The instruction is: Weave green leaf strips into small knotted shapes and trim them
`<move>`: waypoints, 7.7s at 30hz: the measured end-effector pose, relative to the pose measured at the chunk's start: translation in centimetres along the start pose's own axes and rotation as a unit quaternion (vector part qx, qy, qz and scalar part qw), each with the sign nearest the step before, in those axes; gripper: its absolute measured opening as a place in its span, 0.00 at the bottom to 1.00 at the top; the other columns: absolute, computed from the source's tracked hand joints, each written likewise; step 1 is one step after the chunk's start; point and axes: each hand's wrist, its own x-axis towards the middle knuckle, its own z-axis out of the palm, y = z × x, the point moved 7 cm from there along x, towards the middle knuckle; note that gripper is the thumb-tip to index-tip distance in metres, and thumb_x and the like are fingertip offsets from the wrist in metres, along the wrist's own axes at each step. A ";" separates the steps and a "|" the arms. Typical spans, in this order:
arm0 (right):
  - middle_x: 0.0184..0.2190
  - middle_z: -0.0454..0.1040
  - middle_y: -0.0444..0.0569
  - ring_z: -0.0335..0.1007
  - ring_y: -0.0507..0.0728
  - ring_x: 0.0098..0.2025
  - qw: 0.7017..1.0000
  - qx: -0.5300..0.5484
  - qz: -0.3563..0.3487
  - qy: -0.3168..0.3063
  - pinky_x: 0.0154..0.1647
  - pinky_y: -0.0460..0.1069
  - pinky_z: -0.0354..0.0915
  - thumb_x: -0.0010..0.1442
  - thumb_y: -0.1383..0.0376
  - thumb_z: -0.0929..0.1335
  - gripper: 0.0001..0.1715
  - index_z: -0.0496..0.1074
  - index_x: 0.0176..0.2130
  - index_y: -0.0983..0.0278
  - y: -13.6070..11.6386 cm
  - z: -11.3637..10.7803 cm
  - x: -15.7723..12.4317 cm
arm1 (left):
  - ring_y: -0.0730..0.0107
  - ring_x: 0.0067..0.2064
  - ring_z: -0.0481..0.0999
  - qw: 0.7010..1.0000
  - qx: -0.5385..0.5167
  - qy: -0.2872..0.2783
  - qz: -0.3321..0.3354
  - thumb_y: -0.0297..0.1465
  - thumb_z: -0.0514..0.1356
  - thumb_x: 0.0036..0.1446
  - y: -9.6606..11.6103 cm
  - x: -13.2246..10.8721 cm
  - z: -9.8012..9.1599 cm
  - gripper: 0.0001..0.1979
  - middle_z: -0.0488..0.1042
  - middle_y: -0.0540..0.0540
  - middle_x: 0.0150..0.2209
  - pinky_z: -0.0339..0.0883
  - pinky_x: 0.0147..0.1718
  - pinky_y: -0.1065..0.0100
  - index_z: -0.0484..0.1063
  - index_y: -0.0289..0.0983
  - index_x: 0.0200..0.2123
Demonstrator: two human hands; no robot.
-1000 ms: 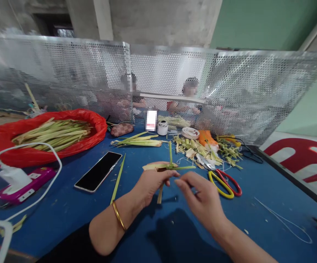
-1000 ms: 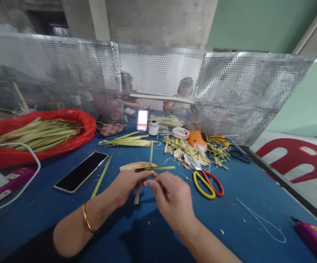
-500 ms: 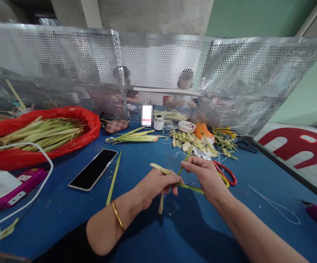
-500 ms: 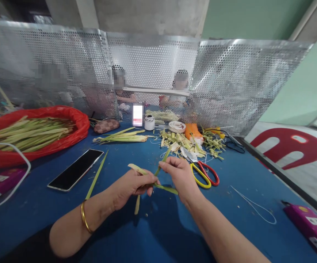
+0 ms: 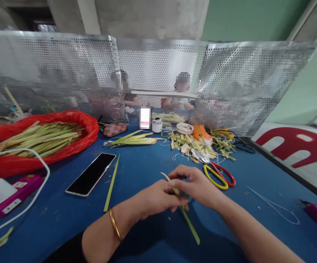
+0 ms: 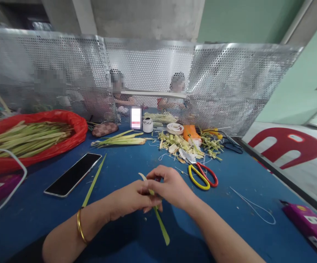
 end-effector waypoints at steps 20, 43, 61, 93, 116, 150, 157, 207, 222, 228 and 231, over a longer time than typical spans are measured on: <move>0.13 0.67 0.39 0.61 0.49 0.18 0.948 0.266 0.078 0.154 0.21 0.44 0.59 0.51 0.59 0.70 0.15 0.63 0.22 0.62 2.6 0.2 0.3 | 0.75 0.22 0.52 0.998 0.028 -0.060 -0.011 0.43 0.52 0.60 0.1 -0.4 0.9 0.22 0.55 0.55 0.17 0.46 0.25 0.70 0.79 0.35 0.30; 0.29 0.72 0.46 0.66 0.56 0.31 0.925 0.181 0.094 0.321 0.30 0.48 0.61 0.51 0.46 0.70 0.23 0.72 0.34 0.63 6.1 -4.2 0.4 | 0.82 0.18 0.49 0.961 -0.261 0.093 0.000 0.48 0.57 0.54 -0.3 0.3 -2.4 0.23 0.58 0.56 0.18 0.39 0.20 0.71 0.75 0.32 0.33; 0.20 0.70 0.45 0.66 0.54 0.23 0.963 0.184 0.051 0.191 0.27 0.49 0.63 0.49 0.49 0.72 0.21 0.74 0.26 0.65 4.7 -1.5 1.2 | 0.81 0.16 0.53 0.969 -0.218 0.117 -0.014 0.46 0.58 0.52 -1.3 0.8 -1.6 0.18 0.60 0.57 0.15 0.45 0.18 0.73 0.70 0.35 0.30; 0.28 0.68 0.46 0.64 0.55 0.32 0.952 -0.154 -0.180 0.194 0.35 0.49 0.59 0.64 0.65 0.62 0.11 0.65 0.29 0.61 -1.8 -0.3 -1.7 | 0.71 0.33 0.74 0.905 -0.353 0.209 0.108 0.28 0.66 0.47 0.3 0.1 -4.7 0.12 0.77 0.45 0.31 0.66 0.41 0.67 0.76 0.32 0.37; 0.19 0.67 0.43 0.62 0.53 0.25 0.950 -0.261 -0.140 0.102 0.36 0.48 0.56 0.66 0.64 0.59 0.21 0.63 0.22 0.62 -1.6 0.4 -1.2 | 0.83 0.18 0.51 0.943 -0.176 0.277 0.053 0.38 0.67 0.45 0.5 -0.5 -6.4 0.16 0.63 0.56 0.19 0.39 0.18 0.72 0.74 0.32 0.33; 0.20 0.70 0.41 0.62 0.49 0.16 0.987 0.117 0.070 0.081 0.15 0.45 0.58 0.52 0.59 0.70 0.12 0.72 0.23 0.63 2.2 0.8 0.0 | 0.76 0.21 0.58 0.993 -0.051 0.102 -0.020 0.34 0.58 0.51 -0.5 0.5 -1.3 0.12 0.65 0.53 0.15 0.48 0.24 0.71 0.74 0.36 0.20; 0.24 0.74 0.45 0.70 0.54 0.29 0.980 0.100 -0.017 0.168 0.31 0.49 0.65 0.51 0.64 0.70 0.09 0.73 0.21 0.63 1.3 -0.3 -0.2 | 0.77 0.20 0.56 0.994 -0.077 0.066 -0.050 0.37 0.60 0.48 -0.5 0.2 -0.8 0.11 0.63 0.54 0.14 0.45 0.22 0.71 0.78 0.36 0.24; 0.22 0.69 0.45 0.64 0.54 0.26 0.882 -0.383 -0.228 0.151 0.37 0.50 0.54 0.66 0.69 0.58 0.17 0.65 0.26 0.63 -2.4 1.5 -1.6 | 0.74 0.24 0.73 0.911 -0.253 0.325 0.021 0.34 0.67 0.47 -1.4 -0.1 -5.3 0.10 0.75 0.47 0.23 0.64 0.25 0.73 0.75 0.31 0.28; 0.22 0.69 0.43 0.65 0.53 0.26 0.902 -0.358 -0.168 0.175 0.35 0.49 0.54 0.66 0.66 0.61 0.17 0.62 0.24 0.62 -0.6 -0.7 -0.8 | 0.74 0.21 0.72 0.917 -0.258 0.305 -0.018 0.27 0.66 0.46 -1.3 -0.3 -5.5 0.05 0.75 0.46 0.20 0.68 0.26 0.70 0.74 0.32 0.26; 0.29 0.74 0.48 0.69 0.57 0.34 0.883 -0.382 -0.169 0.213 0.40 0.52 0.55 0.66 0.65 0.61 0.14 0.70 0.31 0.62 -1.0 -1.4 -0.8 | 0.67 0.36 0.78 0.934 -0.275 0.226 0.014 0.31 0.68 0.46 -0.7 0.0 -5.5 0.12 0.80 0.42 0.32 0.68 0.40 0.68 0.78 0.32 0.35; 0.37 0.75 0.52 0.68 0.61 0.42 0.865 -0.376 -0.195 0.268 0.44 0.54 0.55 0.65 0.63 0.63 0.10 0.73 0.37 0.62 -2.4 -1.7 -1.7 | 0.64 0.44 0.77 0.933 -0.287 0.209 0.054 0.30 0.68 0.45 0.0 -0.1 -5.6 0.12 0.80 0.42 0.37 0.65 0.48 0.66 0.78 0.33 0.37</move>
